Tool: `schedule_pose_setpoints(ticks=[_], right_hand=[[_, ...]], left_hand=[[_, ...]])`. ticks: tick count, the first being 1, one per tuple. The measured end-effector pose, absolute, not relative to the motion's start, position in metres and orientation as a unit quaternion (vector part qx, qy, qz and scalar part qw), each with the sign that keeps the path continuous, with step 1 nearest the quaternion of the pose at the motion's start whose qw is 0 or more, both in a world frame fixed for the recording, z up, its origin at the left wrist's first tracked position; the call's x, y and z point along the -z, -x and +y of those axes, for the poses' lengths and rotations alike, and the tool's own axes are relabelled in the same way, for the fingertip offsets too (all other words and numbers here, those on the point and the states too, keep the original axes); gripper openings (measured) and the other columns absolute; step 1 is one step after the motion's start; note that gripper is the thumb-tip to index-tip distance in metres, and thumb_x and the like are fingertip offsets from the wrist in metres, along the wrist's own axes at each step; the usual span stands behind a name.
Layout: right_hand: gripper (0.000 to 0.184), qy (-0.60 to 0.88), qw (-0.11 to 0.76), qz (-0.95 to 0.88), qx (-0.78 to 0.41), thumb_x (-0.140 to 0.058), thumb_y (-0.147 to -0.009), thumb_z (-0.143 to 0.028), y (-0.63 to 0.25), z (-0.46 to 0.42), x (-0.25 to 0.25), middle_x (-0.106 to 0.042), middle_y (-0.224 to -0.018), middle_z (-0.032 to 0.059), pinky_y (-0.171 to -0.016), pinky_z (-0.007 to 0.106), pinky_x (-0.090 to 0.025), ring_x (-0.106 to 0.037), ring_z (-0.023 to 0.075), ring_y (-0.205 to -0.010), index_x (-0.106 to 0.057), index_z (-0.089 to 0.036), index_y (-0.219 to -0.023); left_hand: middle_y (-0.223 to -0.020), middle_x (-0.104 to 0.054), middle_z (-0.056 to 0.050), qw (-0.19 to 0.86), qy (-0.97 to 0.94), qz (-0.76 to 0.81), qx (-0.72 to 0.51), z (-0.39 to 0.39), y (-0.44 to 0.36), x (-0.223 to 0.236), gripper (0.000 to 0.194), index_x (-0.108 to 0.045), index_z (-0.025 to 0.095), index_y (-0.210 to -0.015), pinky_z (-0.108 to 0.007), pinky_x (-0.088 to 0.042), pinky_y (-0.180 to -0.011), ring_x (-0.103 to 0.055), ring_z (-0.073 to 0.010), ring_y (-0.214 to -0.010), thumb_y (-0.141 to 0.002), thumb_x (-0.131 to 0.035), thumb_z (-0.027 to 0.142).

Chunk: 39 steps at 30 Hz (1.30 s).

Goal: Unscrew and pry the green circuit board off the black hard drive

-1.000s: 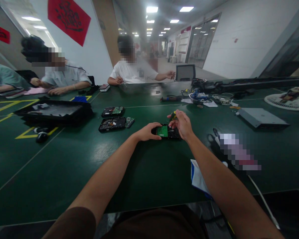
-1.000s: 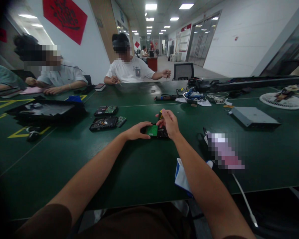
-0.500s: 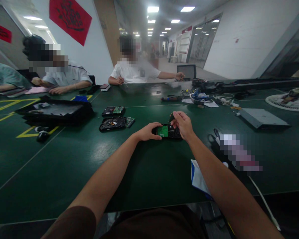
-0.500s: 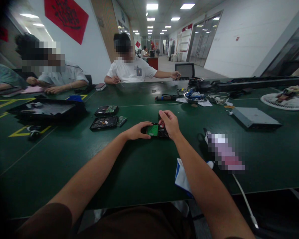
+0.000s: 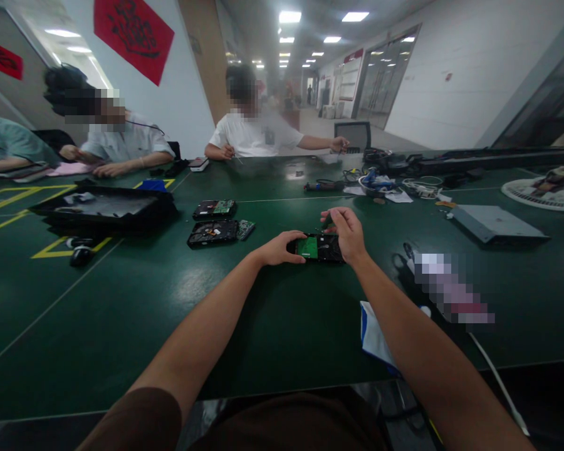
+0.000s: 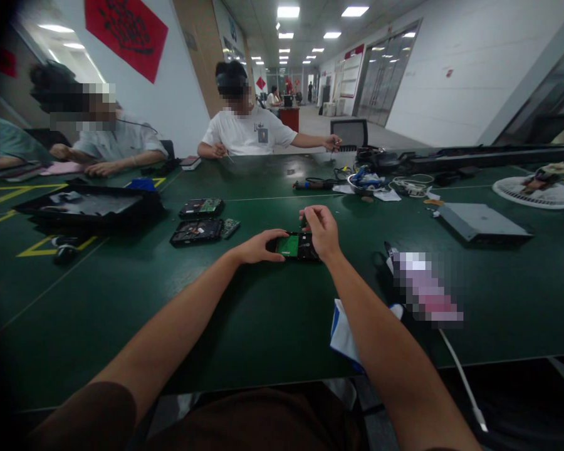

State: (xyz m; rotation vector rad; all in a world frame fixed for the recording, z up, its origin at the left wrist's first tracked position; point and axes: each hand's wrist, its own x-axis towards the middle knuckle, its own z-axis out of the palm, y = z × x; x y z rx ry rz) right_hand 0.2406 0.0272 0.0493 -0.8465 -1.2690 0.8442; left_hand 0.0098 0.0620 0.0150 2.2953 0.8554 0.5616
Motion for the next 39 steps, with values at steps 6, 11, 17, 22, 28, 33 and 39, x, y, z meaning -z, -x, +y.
schedule_pose_setpoints(ticks=[6,11,17,22,28,33,39], right_hand=[[0.04,0.367,0.64,-0.565,-0.371,-0.062,-0.09,-0.061,-0.238,0.021,-0.054,-0.071,-0.105,0.0049,-0.066,0.028,-0.059,-0.07,0.0188,-0.095,-0.067,-0.028,-0.111],[0.044,0.362,0.645,-0.557,-0.377,-0.056,-0.093,-0.064,-0.238,0.024,-0.049,-0.071,-0.105,0.0066,-0.071,0.032,-0.061,-0.071,0.0201,-0.096,-0.07,-0.025,-0.109],[0.045,0.376,0.645,-0.559,-0.361,-0.057,-0.092,-0.065,-0.24,0.026,-0.049,-0.07,-0.103,0.0057,-0.064,0.029,-0.06,-0.069,0.0195,-0.093,-0.072,-0.026,-0.108],[0.038,0.391,0.639,-0.586,-0.308,-0.059,-0.093,-0.06,-0.238,0.021,-0.051,-0.068,-0.1,0.0043,-0.06,0.027,-0.057,-0.066,0.0176,-0.088,-0.073,-0.028,-0.105],[0.037,0.433,0.612,-0.633,-0.196,-0.052,-0.098,-0.056,-0.238,0.015,-0.054,-0.069,-0.1,0.0054,-0.076,0.034,-0.055,-0.064,0.0197,-0.089,-0.073,-0.027,-0.101],[0.037,0.434,0.592,-0.664,-0.142,-0.049,-0.1,-0.056,-0.238,0.011,-0.058,-0.07,-0.103,0.0062,-0.092,0.04,-0.05,-0.063,0.0238,-0.101,-0.073,-0.028,-0.102],[0.037,0.434,0.59,-0.667,-0.138,-0.048,-0.101,-0.055,-0.24,0.012,-0.057,-0.07,-0.104,0.0065,-0.093,0.04,-0.048,-0.063,0.0239,-0.101,-0.073,-0.027,-0.104]], left_hand=[[-0.155,-0.048,-0.01,0.31,-0.867,0.326,-0.214,0.063,-0.01,-0.014,0.085,-0.053,0.026,-0.144,-0.048,-0.033,-0.121,-0.045,-0.0319,-0.143,-0.069,-0.083,0.051],[-0.156,-0.046,-0.01,0.307,-0.868,0.329,-0.209,0.063,-0.009,-0.013,0.086,-0.051,0.025,-0.146,-0.047,-0.033,-0.121,-0.044,-0.0309,-0.144,-0.071,-0.082,0.053],[-0.155,-0.048,-0.01,0.301,-0.872,0.322,-0.214,0.064,-0.009,-0.012,0.083,-0.053,0.025,-0.145,-0.049,-0.033,-0.12,-0.044,-0.0328,-0.143,-0.071,-0.081,0.05],[-0.156,-0.047,-0.01,0.302,-0.87,0.322,-0.22,0.065,-0.009,-0.01,0.084,-0.053,0.024,-0.145,-0.048,-0.034,-0.12,-0.045,-0.0325,-0.143,-0.071,-0.082,0.051],[-0.156,-0.047,-0.01,0.306,-0.869,0.324,-0.214,0.063,-0.01,-0.014,0.085,-0.053,0.023,-0.144,-0.047,-0.033,-0.121,-0.044,-0.0324,-0.143,-0.07,-0.082,0.051],[-0.156,-0.047,-0.01,0.315,-0.863,0.335,-0.208,0.061,-0.01,-0.017,0.085,-0.052,0.024,-0.145,-0.05,-0.034,-0.12,-0.044,-0.0335,-0.143,-0.07,-0.083,0.051],[-0.156,-0.046,-0.011,0.31,-0.866,0.327,-0.216,0.062,-0.01,-0.015,0.085,-0.053,0.021,-0.144,-0.047,-0.034,-0.12,-0.045,-0.0331,-0.142,-0.07,-0.083,0.05]])
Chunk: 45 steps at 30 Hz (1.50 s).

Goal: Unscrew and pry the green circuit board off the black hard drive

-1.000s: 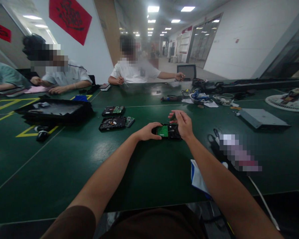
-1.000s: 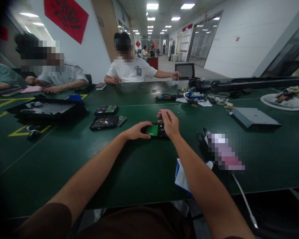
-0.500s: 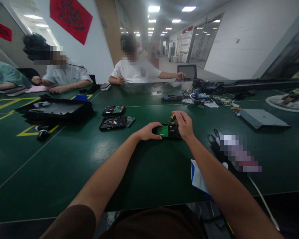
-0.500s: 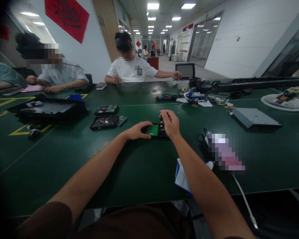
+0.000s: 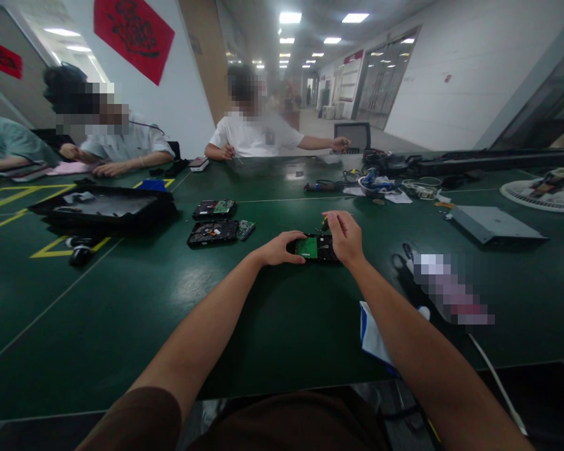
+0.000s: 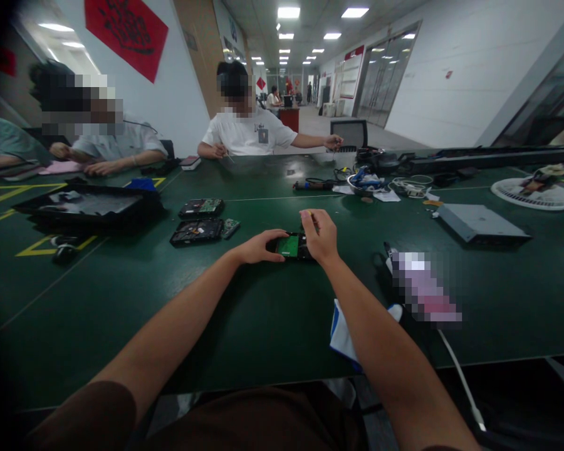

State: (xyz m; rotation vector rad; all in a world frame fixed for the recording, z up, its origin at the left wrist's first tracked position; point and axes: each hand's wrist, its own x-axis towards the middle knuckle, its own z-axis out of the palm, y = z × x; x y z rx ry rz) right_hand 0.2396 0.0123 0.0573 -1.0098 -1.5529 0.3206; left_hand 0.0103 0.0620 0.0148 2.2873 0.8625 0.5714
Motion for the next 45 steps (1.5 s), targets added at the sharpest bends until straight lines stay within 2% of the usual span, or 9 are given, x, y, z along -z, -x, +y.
schedule_pose_setpoints(ticks=[4,13,20,24,29,38,45], right_hand=[[0.038,0.439,0.592,-0.667,-0.115,-0.046,-0.102,-0.053,-0.2398,0.0143,-0.0559,-0.071,-0.102,0.0066,-0.09,0.039,-0.048,-0.064,0.0227,-0.098,-0.072,-0.025,-0.105],[0.038,0.44,0.591,-0.67,-0.091,-0.045,-0.103,-0.049,-0.2388,0.0154,-0.056,-0.071,-0.098,0.0068,-0.087,0.037,-0.049,-0.065,0.0212,-0.094,-0.071,-0.022,-0.098],[0.034,0.46,0.585,-0.664,-0.078,-0.058,-0.096,-0.052,-0.2396,0.0164,-0.0559,-0.066,-0.088,0.0045,-0.075,0.034,-0.048,-0.061,0.0189,-0.081,-0.068,-0.022,-0.087],[0.033,0.461,0.587,-0.652,-0.134,-0.059,-0.095,-0.054,-0.2377,0.0152,-0.0547,-0.067,-0.084,0.0022,-0.068,0.031,-0.048,-0.059,0.0158,-0.071,-0.066,-0.022,-0.091],[0.035,0.436,0.598,-0.638,-0.213,-0.055,-0.096,-0.057,-0.2353,0.0135,-0.055,-0.072,-0.09,0.0016,-0.057,0.028,-0.046,-0.057,0.0113,-0.057,-0.066,-0.024,-0.1],[0.048,0.416,0.612,-0.612,-0.28,-0.042,-0.101,-0.062,-0.2353,0.0164,-0.0491,-0.072,-0.095,0.004,-0.05,0.027,-0.044,-0.059,0.0112,-0.058,-0.07,-0.025,-0.109],[0.041,0.434,0.582,-0.634,-0.266,-0.054,-0.096,-0.061,-0.2378,0.0148,-0.054,-0.063,-0.07,-0.0005,-0.052,0.025,-0.044,-0.057,0.0115,-0.056,-0.068,-0.023,-0.098]], left_hand=[[-0.155,-0.047,-0.009,0.312,-0.866,0.325,-0.215,0.0647,-0.0095,-0.011,0.086,-0.052,0.025,-0.145,-0.048,-0.033,-0.12,-0.045,-0.0321,-0.142,-0.069,-0.083,0.05],[-0.155,-0.047,-0.01,0.304,-0.87,0.327,-0.21,0.0638,-0.0097,-0.0138,0.084,-0.052,0.024,-0.145,-0.046,-0.034,-0.12,-0.045,-0.0321,-0.142,-0.07,-0.082,0.051],[-0.156,-0.046,-0.011,0.311,-0.865,0.33,-0.215,0.062,-0.0101,-0.0143,0.086,-0.053,0.022,-0.144,-0.045,-0.034,-0.12,-0.045,-0.0322,-0.143,-0.069,-0.082,0.051],[-0.156,-0.046,-0.01,0.314,-0.866,0.327,-0.212,0.0621,-0.0098,-0.0146,0.085,-0.052,0.024,-0.145,-0.047,-0.034,-0.12,-0.044,-0.032,-0.143,-0.07,-0.082,0.051],[-0.155,-0.048,-0.012,0.307,-0.868,0.327,-0.212,0.062,-0.01,-0.015,0.086,-0.052,0.021,-0.145,-0.046,-0.035,-0.119,-0.046,-0.0325,-0.142,-0.07,-0.082,0.051],[-0.155,-0.047,-0.011,0.301,-0.869,0.327,-0.216,0.0639,-0.01,-0.0109,0.085,-0.053,0.024,-0.145,-0.046,-0.033,-0.121,-0.045,-0.0312,-0.143,-0.07,-0.083,0.051],[-0.154,-0.049,-0.011,0.309,-0.867,0.322,-0.221,0.0646,-0.0102,-0.0104,0.086,-0.053,0.023,-0.145,-0.046,-0.036,-0.119,-0.046,-0.0312,-0.141,-0.07,-0.083,0.051]])
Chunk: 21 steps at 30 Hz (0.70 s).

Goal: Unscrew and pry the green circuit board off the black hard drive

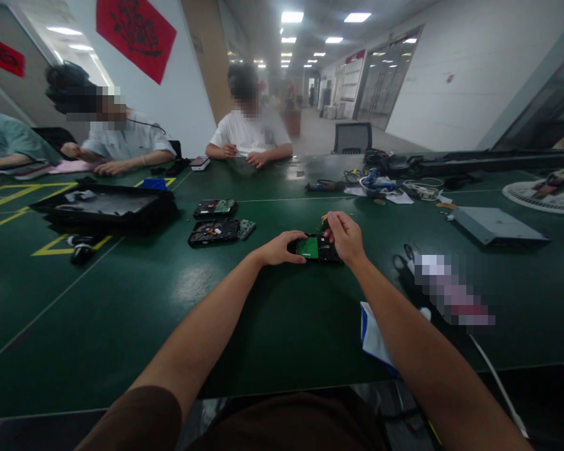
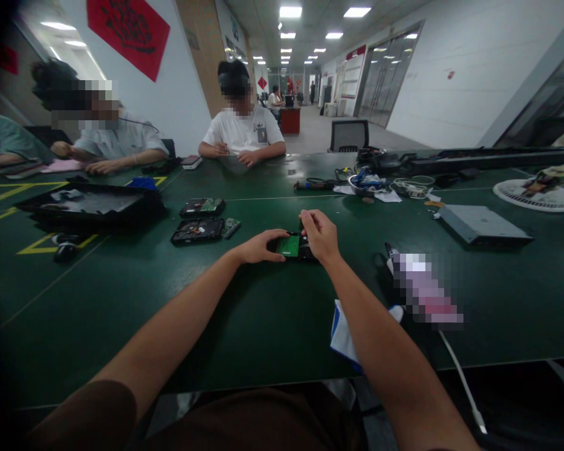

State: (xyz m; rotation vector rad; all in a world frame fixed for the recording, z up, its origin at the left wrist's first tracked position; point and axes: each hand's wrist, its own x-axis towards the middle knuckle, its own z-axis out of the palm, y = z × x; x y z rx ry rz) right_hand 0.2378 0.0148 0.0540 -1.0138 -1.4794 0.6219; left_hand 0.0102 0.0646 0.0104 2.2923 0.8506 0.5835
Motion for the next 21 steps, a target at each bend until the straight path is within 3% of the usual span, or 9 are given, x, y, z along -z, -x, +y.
schedule_pose_setpoints(ticks=[5,12,18,21], right_hand=[[0.043,0.42,0.599,-0.603,-0.317,-0.059,-0.09,-0.066,-0.233,0.016,-0.052,-0.071,-0.095,0.0036,-0.043,0.023,-0.041,-0.062,0.0102,-0.057,-0.059,-0.023,-0.094],[0.045,0.437,0.588,-0.622,-0.275,-0.056,-0.092,-0.067,-0.235,0.017,-0.052,-0.068,-0.094,0.0023,-0.047,0.024,-0.045,-0.059,0.0103,-0.057,-0.066,-0.025,-0.106],[0.045,0.472,0.576,-0.626,-0.231,-0.062,-0.09,-0.06,-0.238,0.02,-0.045,-0.069,-0.087,0.0018,-0.057,0.028,-0.054,-0.066,0.0151,-0.065,-0.064,-0.024,-0.116],[0.044,0.463,0.581,-0.629,-0.229,-0.064,-0.09,-0.053,-0.238,0.024,-0.039,-0.072,-0.099,0.0041,-0.064,0.032,-0.058,-0.069,0.0164,-0.069,-0.061,-0.024,-0.123]], left_hand=[[-0.152,-0.051,-0.012,0.305,-0.87,0.319,-0.218,0.063,-0.01,-0.013,0.084,-0.054,0.021,-0.143,-0.048,-0.033,-0.12,-0.045,-0.0328,-0.142,-0.07,-0.083,0.051],[-0.153,-0.049,-0.012,0.303,-0.871,0.319,-0.218,0.062,-0.009,-0.014,0.084,-0.053,0.021,-0.144,-0.046,-0.033,-0.121,-0.045,-0.0313,-0.142,-0.071,-0.082,0.052],[-0.156,-0.046,-0.01,0.306,-0.866,0.337,-0.207,0.061,-0.009,-0.015,0.086,-0.052,0.023,-0.145,-0.045,-0.033,-0.12,-0.044,-0.0311,-0.143,-0.069,-0.082,0.052],[-0.155,-0.048,-0.01,0.305,-0.867,0.332,-0.21,0.062,-0.01,-0.015,0.086,-0.053,0.024,-0.144,-0.046,-0.032,-0.121,-0.044,-0.0313,-0.143,-0.069,-0.083,0.05]])
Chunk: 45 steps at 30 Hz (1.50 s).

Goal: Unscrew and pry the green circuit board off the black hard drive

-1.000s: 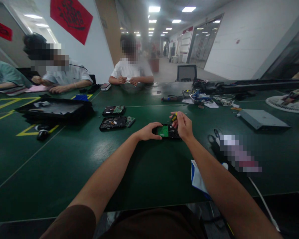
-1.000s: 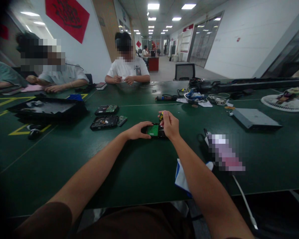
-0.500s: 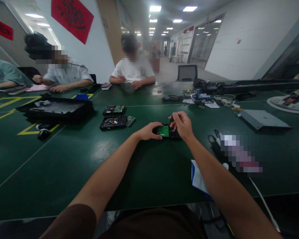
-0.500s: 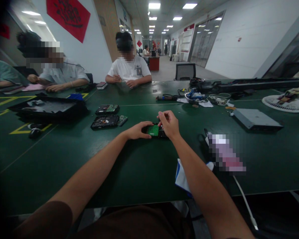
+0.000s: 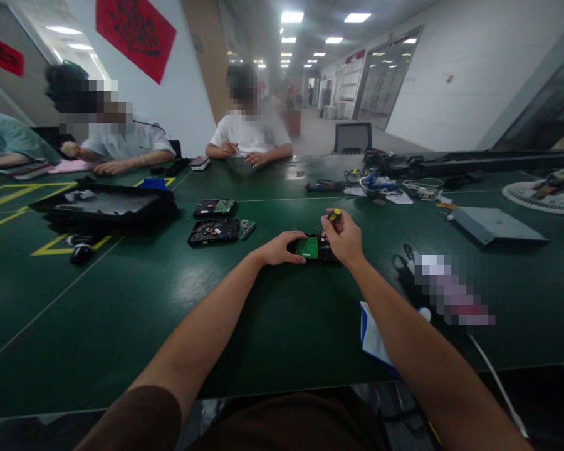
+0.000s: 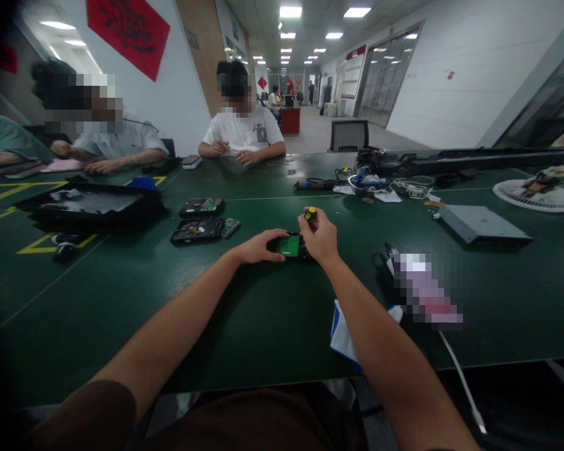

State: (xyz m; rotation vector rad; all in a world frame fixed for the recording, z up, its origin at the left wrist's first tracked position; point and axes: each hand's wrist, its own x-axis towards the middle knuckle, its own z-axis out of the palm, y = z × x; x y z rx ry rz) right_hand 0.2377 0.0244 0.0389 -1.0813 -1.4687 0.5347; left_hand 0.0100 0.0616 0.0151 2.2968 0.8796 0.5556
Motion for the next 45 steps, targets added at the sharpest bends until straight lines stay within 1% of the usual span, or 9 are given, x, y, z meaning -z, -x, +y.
schedule_pose_setpoints(ticks=[4,14,19,23,29,35,39,42,45], right_hand=[[0.046,0.441,0.588,-0.635,-0.237,-0.066,-0.09,-0.046,-0.238,0.03,-0.033,-0.072,-0.114,0.0073,-0.069,0.035,-0.06,-0.071,0.0168,-0.072,-0.056,-0.022,-0.128],[0.05,0.506,0.546,-0.659,-0.105,-0.071,-0.085,-0.047,-0.246,0.03,-0.034,-0.074,-0.099,0.008,-0.076,0.04,-0.055,-0.067,0.0205,-0.073,-0.062,-0.021,-0.126],[0.051,0.506,0.551,-0.658,-0.092,-0.071,-0.085,-0.048,-0.246,0.03,-0.034,-0.075,-0.098,0.0073,-0.079,0.042,-0.054,-0.067,0.0212,-0.072,-0.06,-0.021,-0.128],[0.049,0.508,0.554,-0.652,-0.101,-0.071,-0.085,-0.049,-0.246,0.029,-0.034,-0.075,-0.098,0.0073,-0.078,0.042,-0.054,-0.067,0.0217,-0.073,-0.062,-0.022,-0.125],[0.049,0.501,0.595,-0.62,-0.105,-0.071,-0.085,-0.049,-0.243,0.027,-0.038,-0.074,-0.097,0.0073,-0.076,0.039,-0.055,-0.068,0.0217,-0.075,-0.061,-0.022,-0.124],[0.056,0.522,0.649,-0.55,-0.065,-0.07,-0.085,-0.047,-0.251,0.029,-0.039,-0.072,-0.095,0.0075,-0.077,0.04,-0.055,-0.068,0.0226,-0.076,-0.054,-0.021,-0.131],[0.058,0.565,0.66,-0.488,-0.078,-0.071,-0.081,-0.046,-0.266,0.045,-0.026,-0.07,-0.11,0.0125,-0.085,0.042,-0.053,-0.069,0.0247,-0.087,-0.054,-0.018,-0.129],[0.054,0.621,0.649,-0.428,-0.102,-0.073,-0.077,-0.046,-0.279,0.058,-0.013,-0.07,-0.107,0.0116,-0.09,0.044,-0.051,-0.067,0.0264,-0.093,-0.059,-0.017,-0.121],[0.041,0.656,0.63,-0.393,-0.136,-0.07,-0.078,-0.045,-0.289,0.067,-0.004,-0.069,-0.101,0.0104,-0.087,0.044,-0.051,-0.066,0.0272,-0.092,-0.063,-0.018,-0.107]], left_hand=[[-0.153,-0.05,-0.011,0.307,-0.868,0.327,-0.211,0.062,-0.01,-0.015,0.084,-0.053,0.024,-0.144,-0.048,-0.032,-0.12,-0.044,-0.0321,-0.143,-0.069,-0.083,0.048],[-0.155,-0.047,-0.011,0.306,-0.869,0.328,-0.21,0.059,-0.01,-0.018,0.085,-0.053,0.023,-0.145,-0.047,-0.032,-0.121,-0.042,-0.0326,-0.144,-0.07,-0.082,0.05],[-0.155,-0.047,-0.01,0.31,-0.867,0.328,-0.21,0.06,-0.01,-0.018,0.085,-0.053,0.025,-0.145,-0.049,-0.032,-0.12,-0.043,-0.033,-0.144,-0.069,-0.082,0.05],[-0.157,-0.045,-0.01,0.31,-0.867,0.331,-0.208,0.062,-0.009,-0.015,0.086,-0.052,0.025,-0.146,-0.048,-0.032,-0.121,-0.042,-0.0321,-0.145,-0.07,-0.082,0.052],[-0.156,-0.046,-0.01,0.306,-0.867,0.336,-0.207,0.064,-0.009,-0.012,0.087,-0.052,0.025,-0.146,-0.048,-0.031,-0.121,-0.041,-0.0323,-0.145,-0.069,-0.082,0.053],[-0.158,-0.044,-0.01,0.305,-0.866,0.341,-0.2,0.064,-0.008,-0.012,0.087,-0.051,0.026,-0.146,-0.049,-0.03,-0.121,-0.039,-0.0333,-0.146,-0.07,-0.082,0.054],[-0.157,-0.045,-0.011,0.301,-0.868,0.336,-0.205,0.062,-0.007,-0.014,0.086,-0.052,0.024,-0.146,-0.048,-0.029,-0.123,-0.039,-0.0333,-0.147,-0.071,-0.081,0.055],[-0.157,-0.044,-0.01,0.305,-0.867,0.339,-0.201,0.059,-0.007,-0.016,0.086,-0.05,0.025,-0.146,-0.049,-0.03,-0.122,-0.039,-0.0333,-0.146,-0.071,-0.081,0.054],[-0.158,-0.043,-0.011,0.305,-0.867,0.341,-0.197,0.056,-0.007,-0.019,0.087,-0.049,0.024,-0.147,-0.05,-0.029,-0.122,-0.038,-0.0342,-0.147,-0.072,-0.08,0.054]])
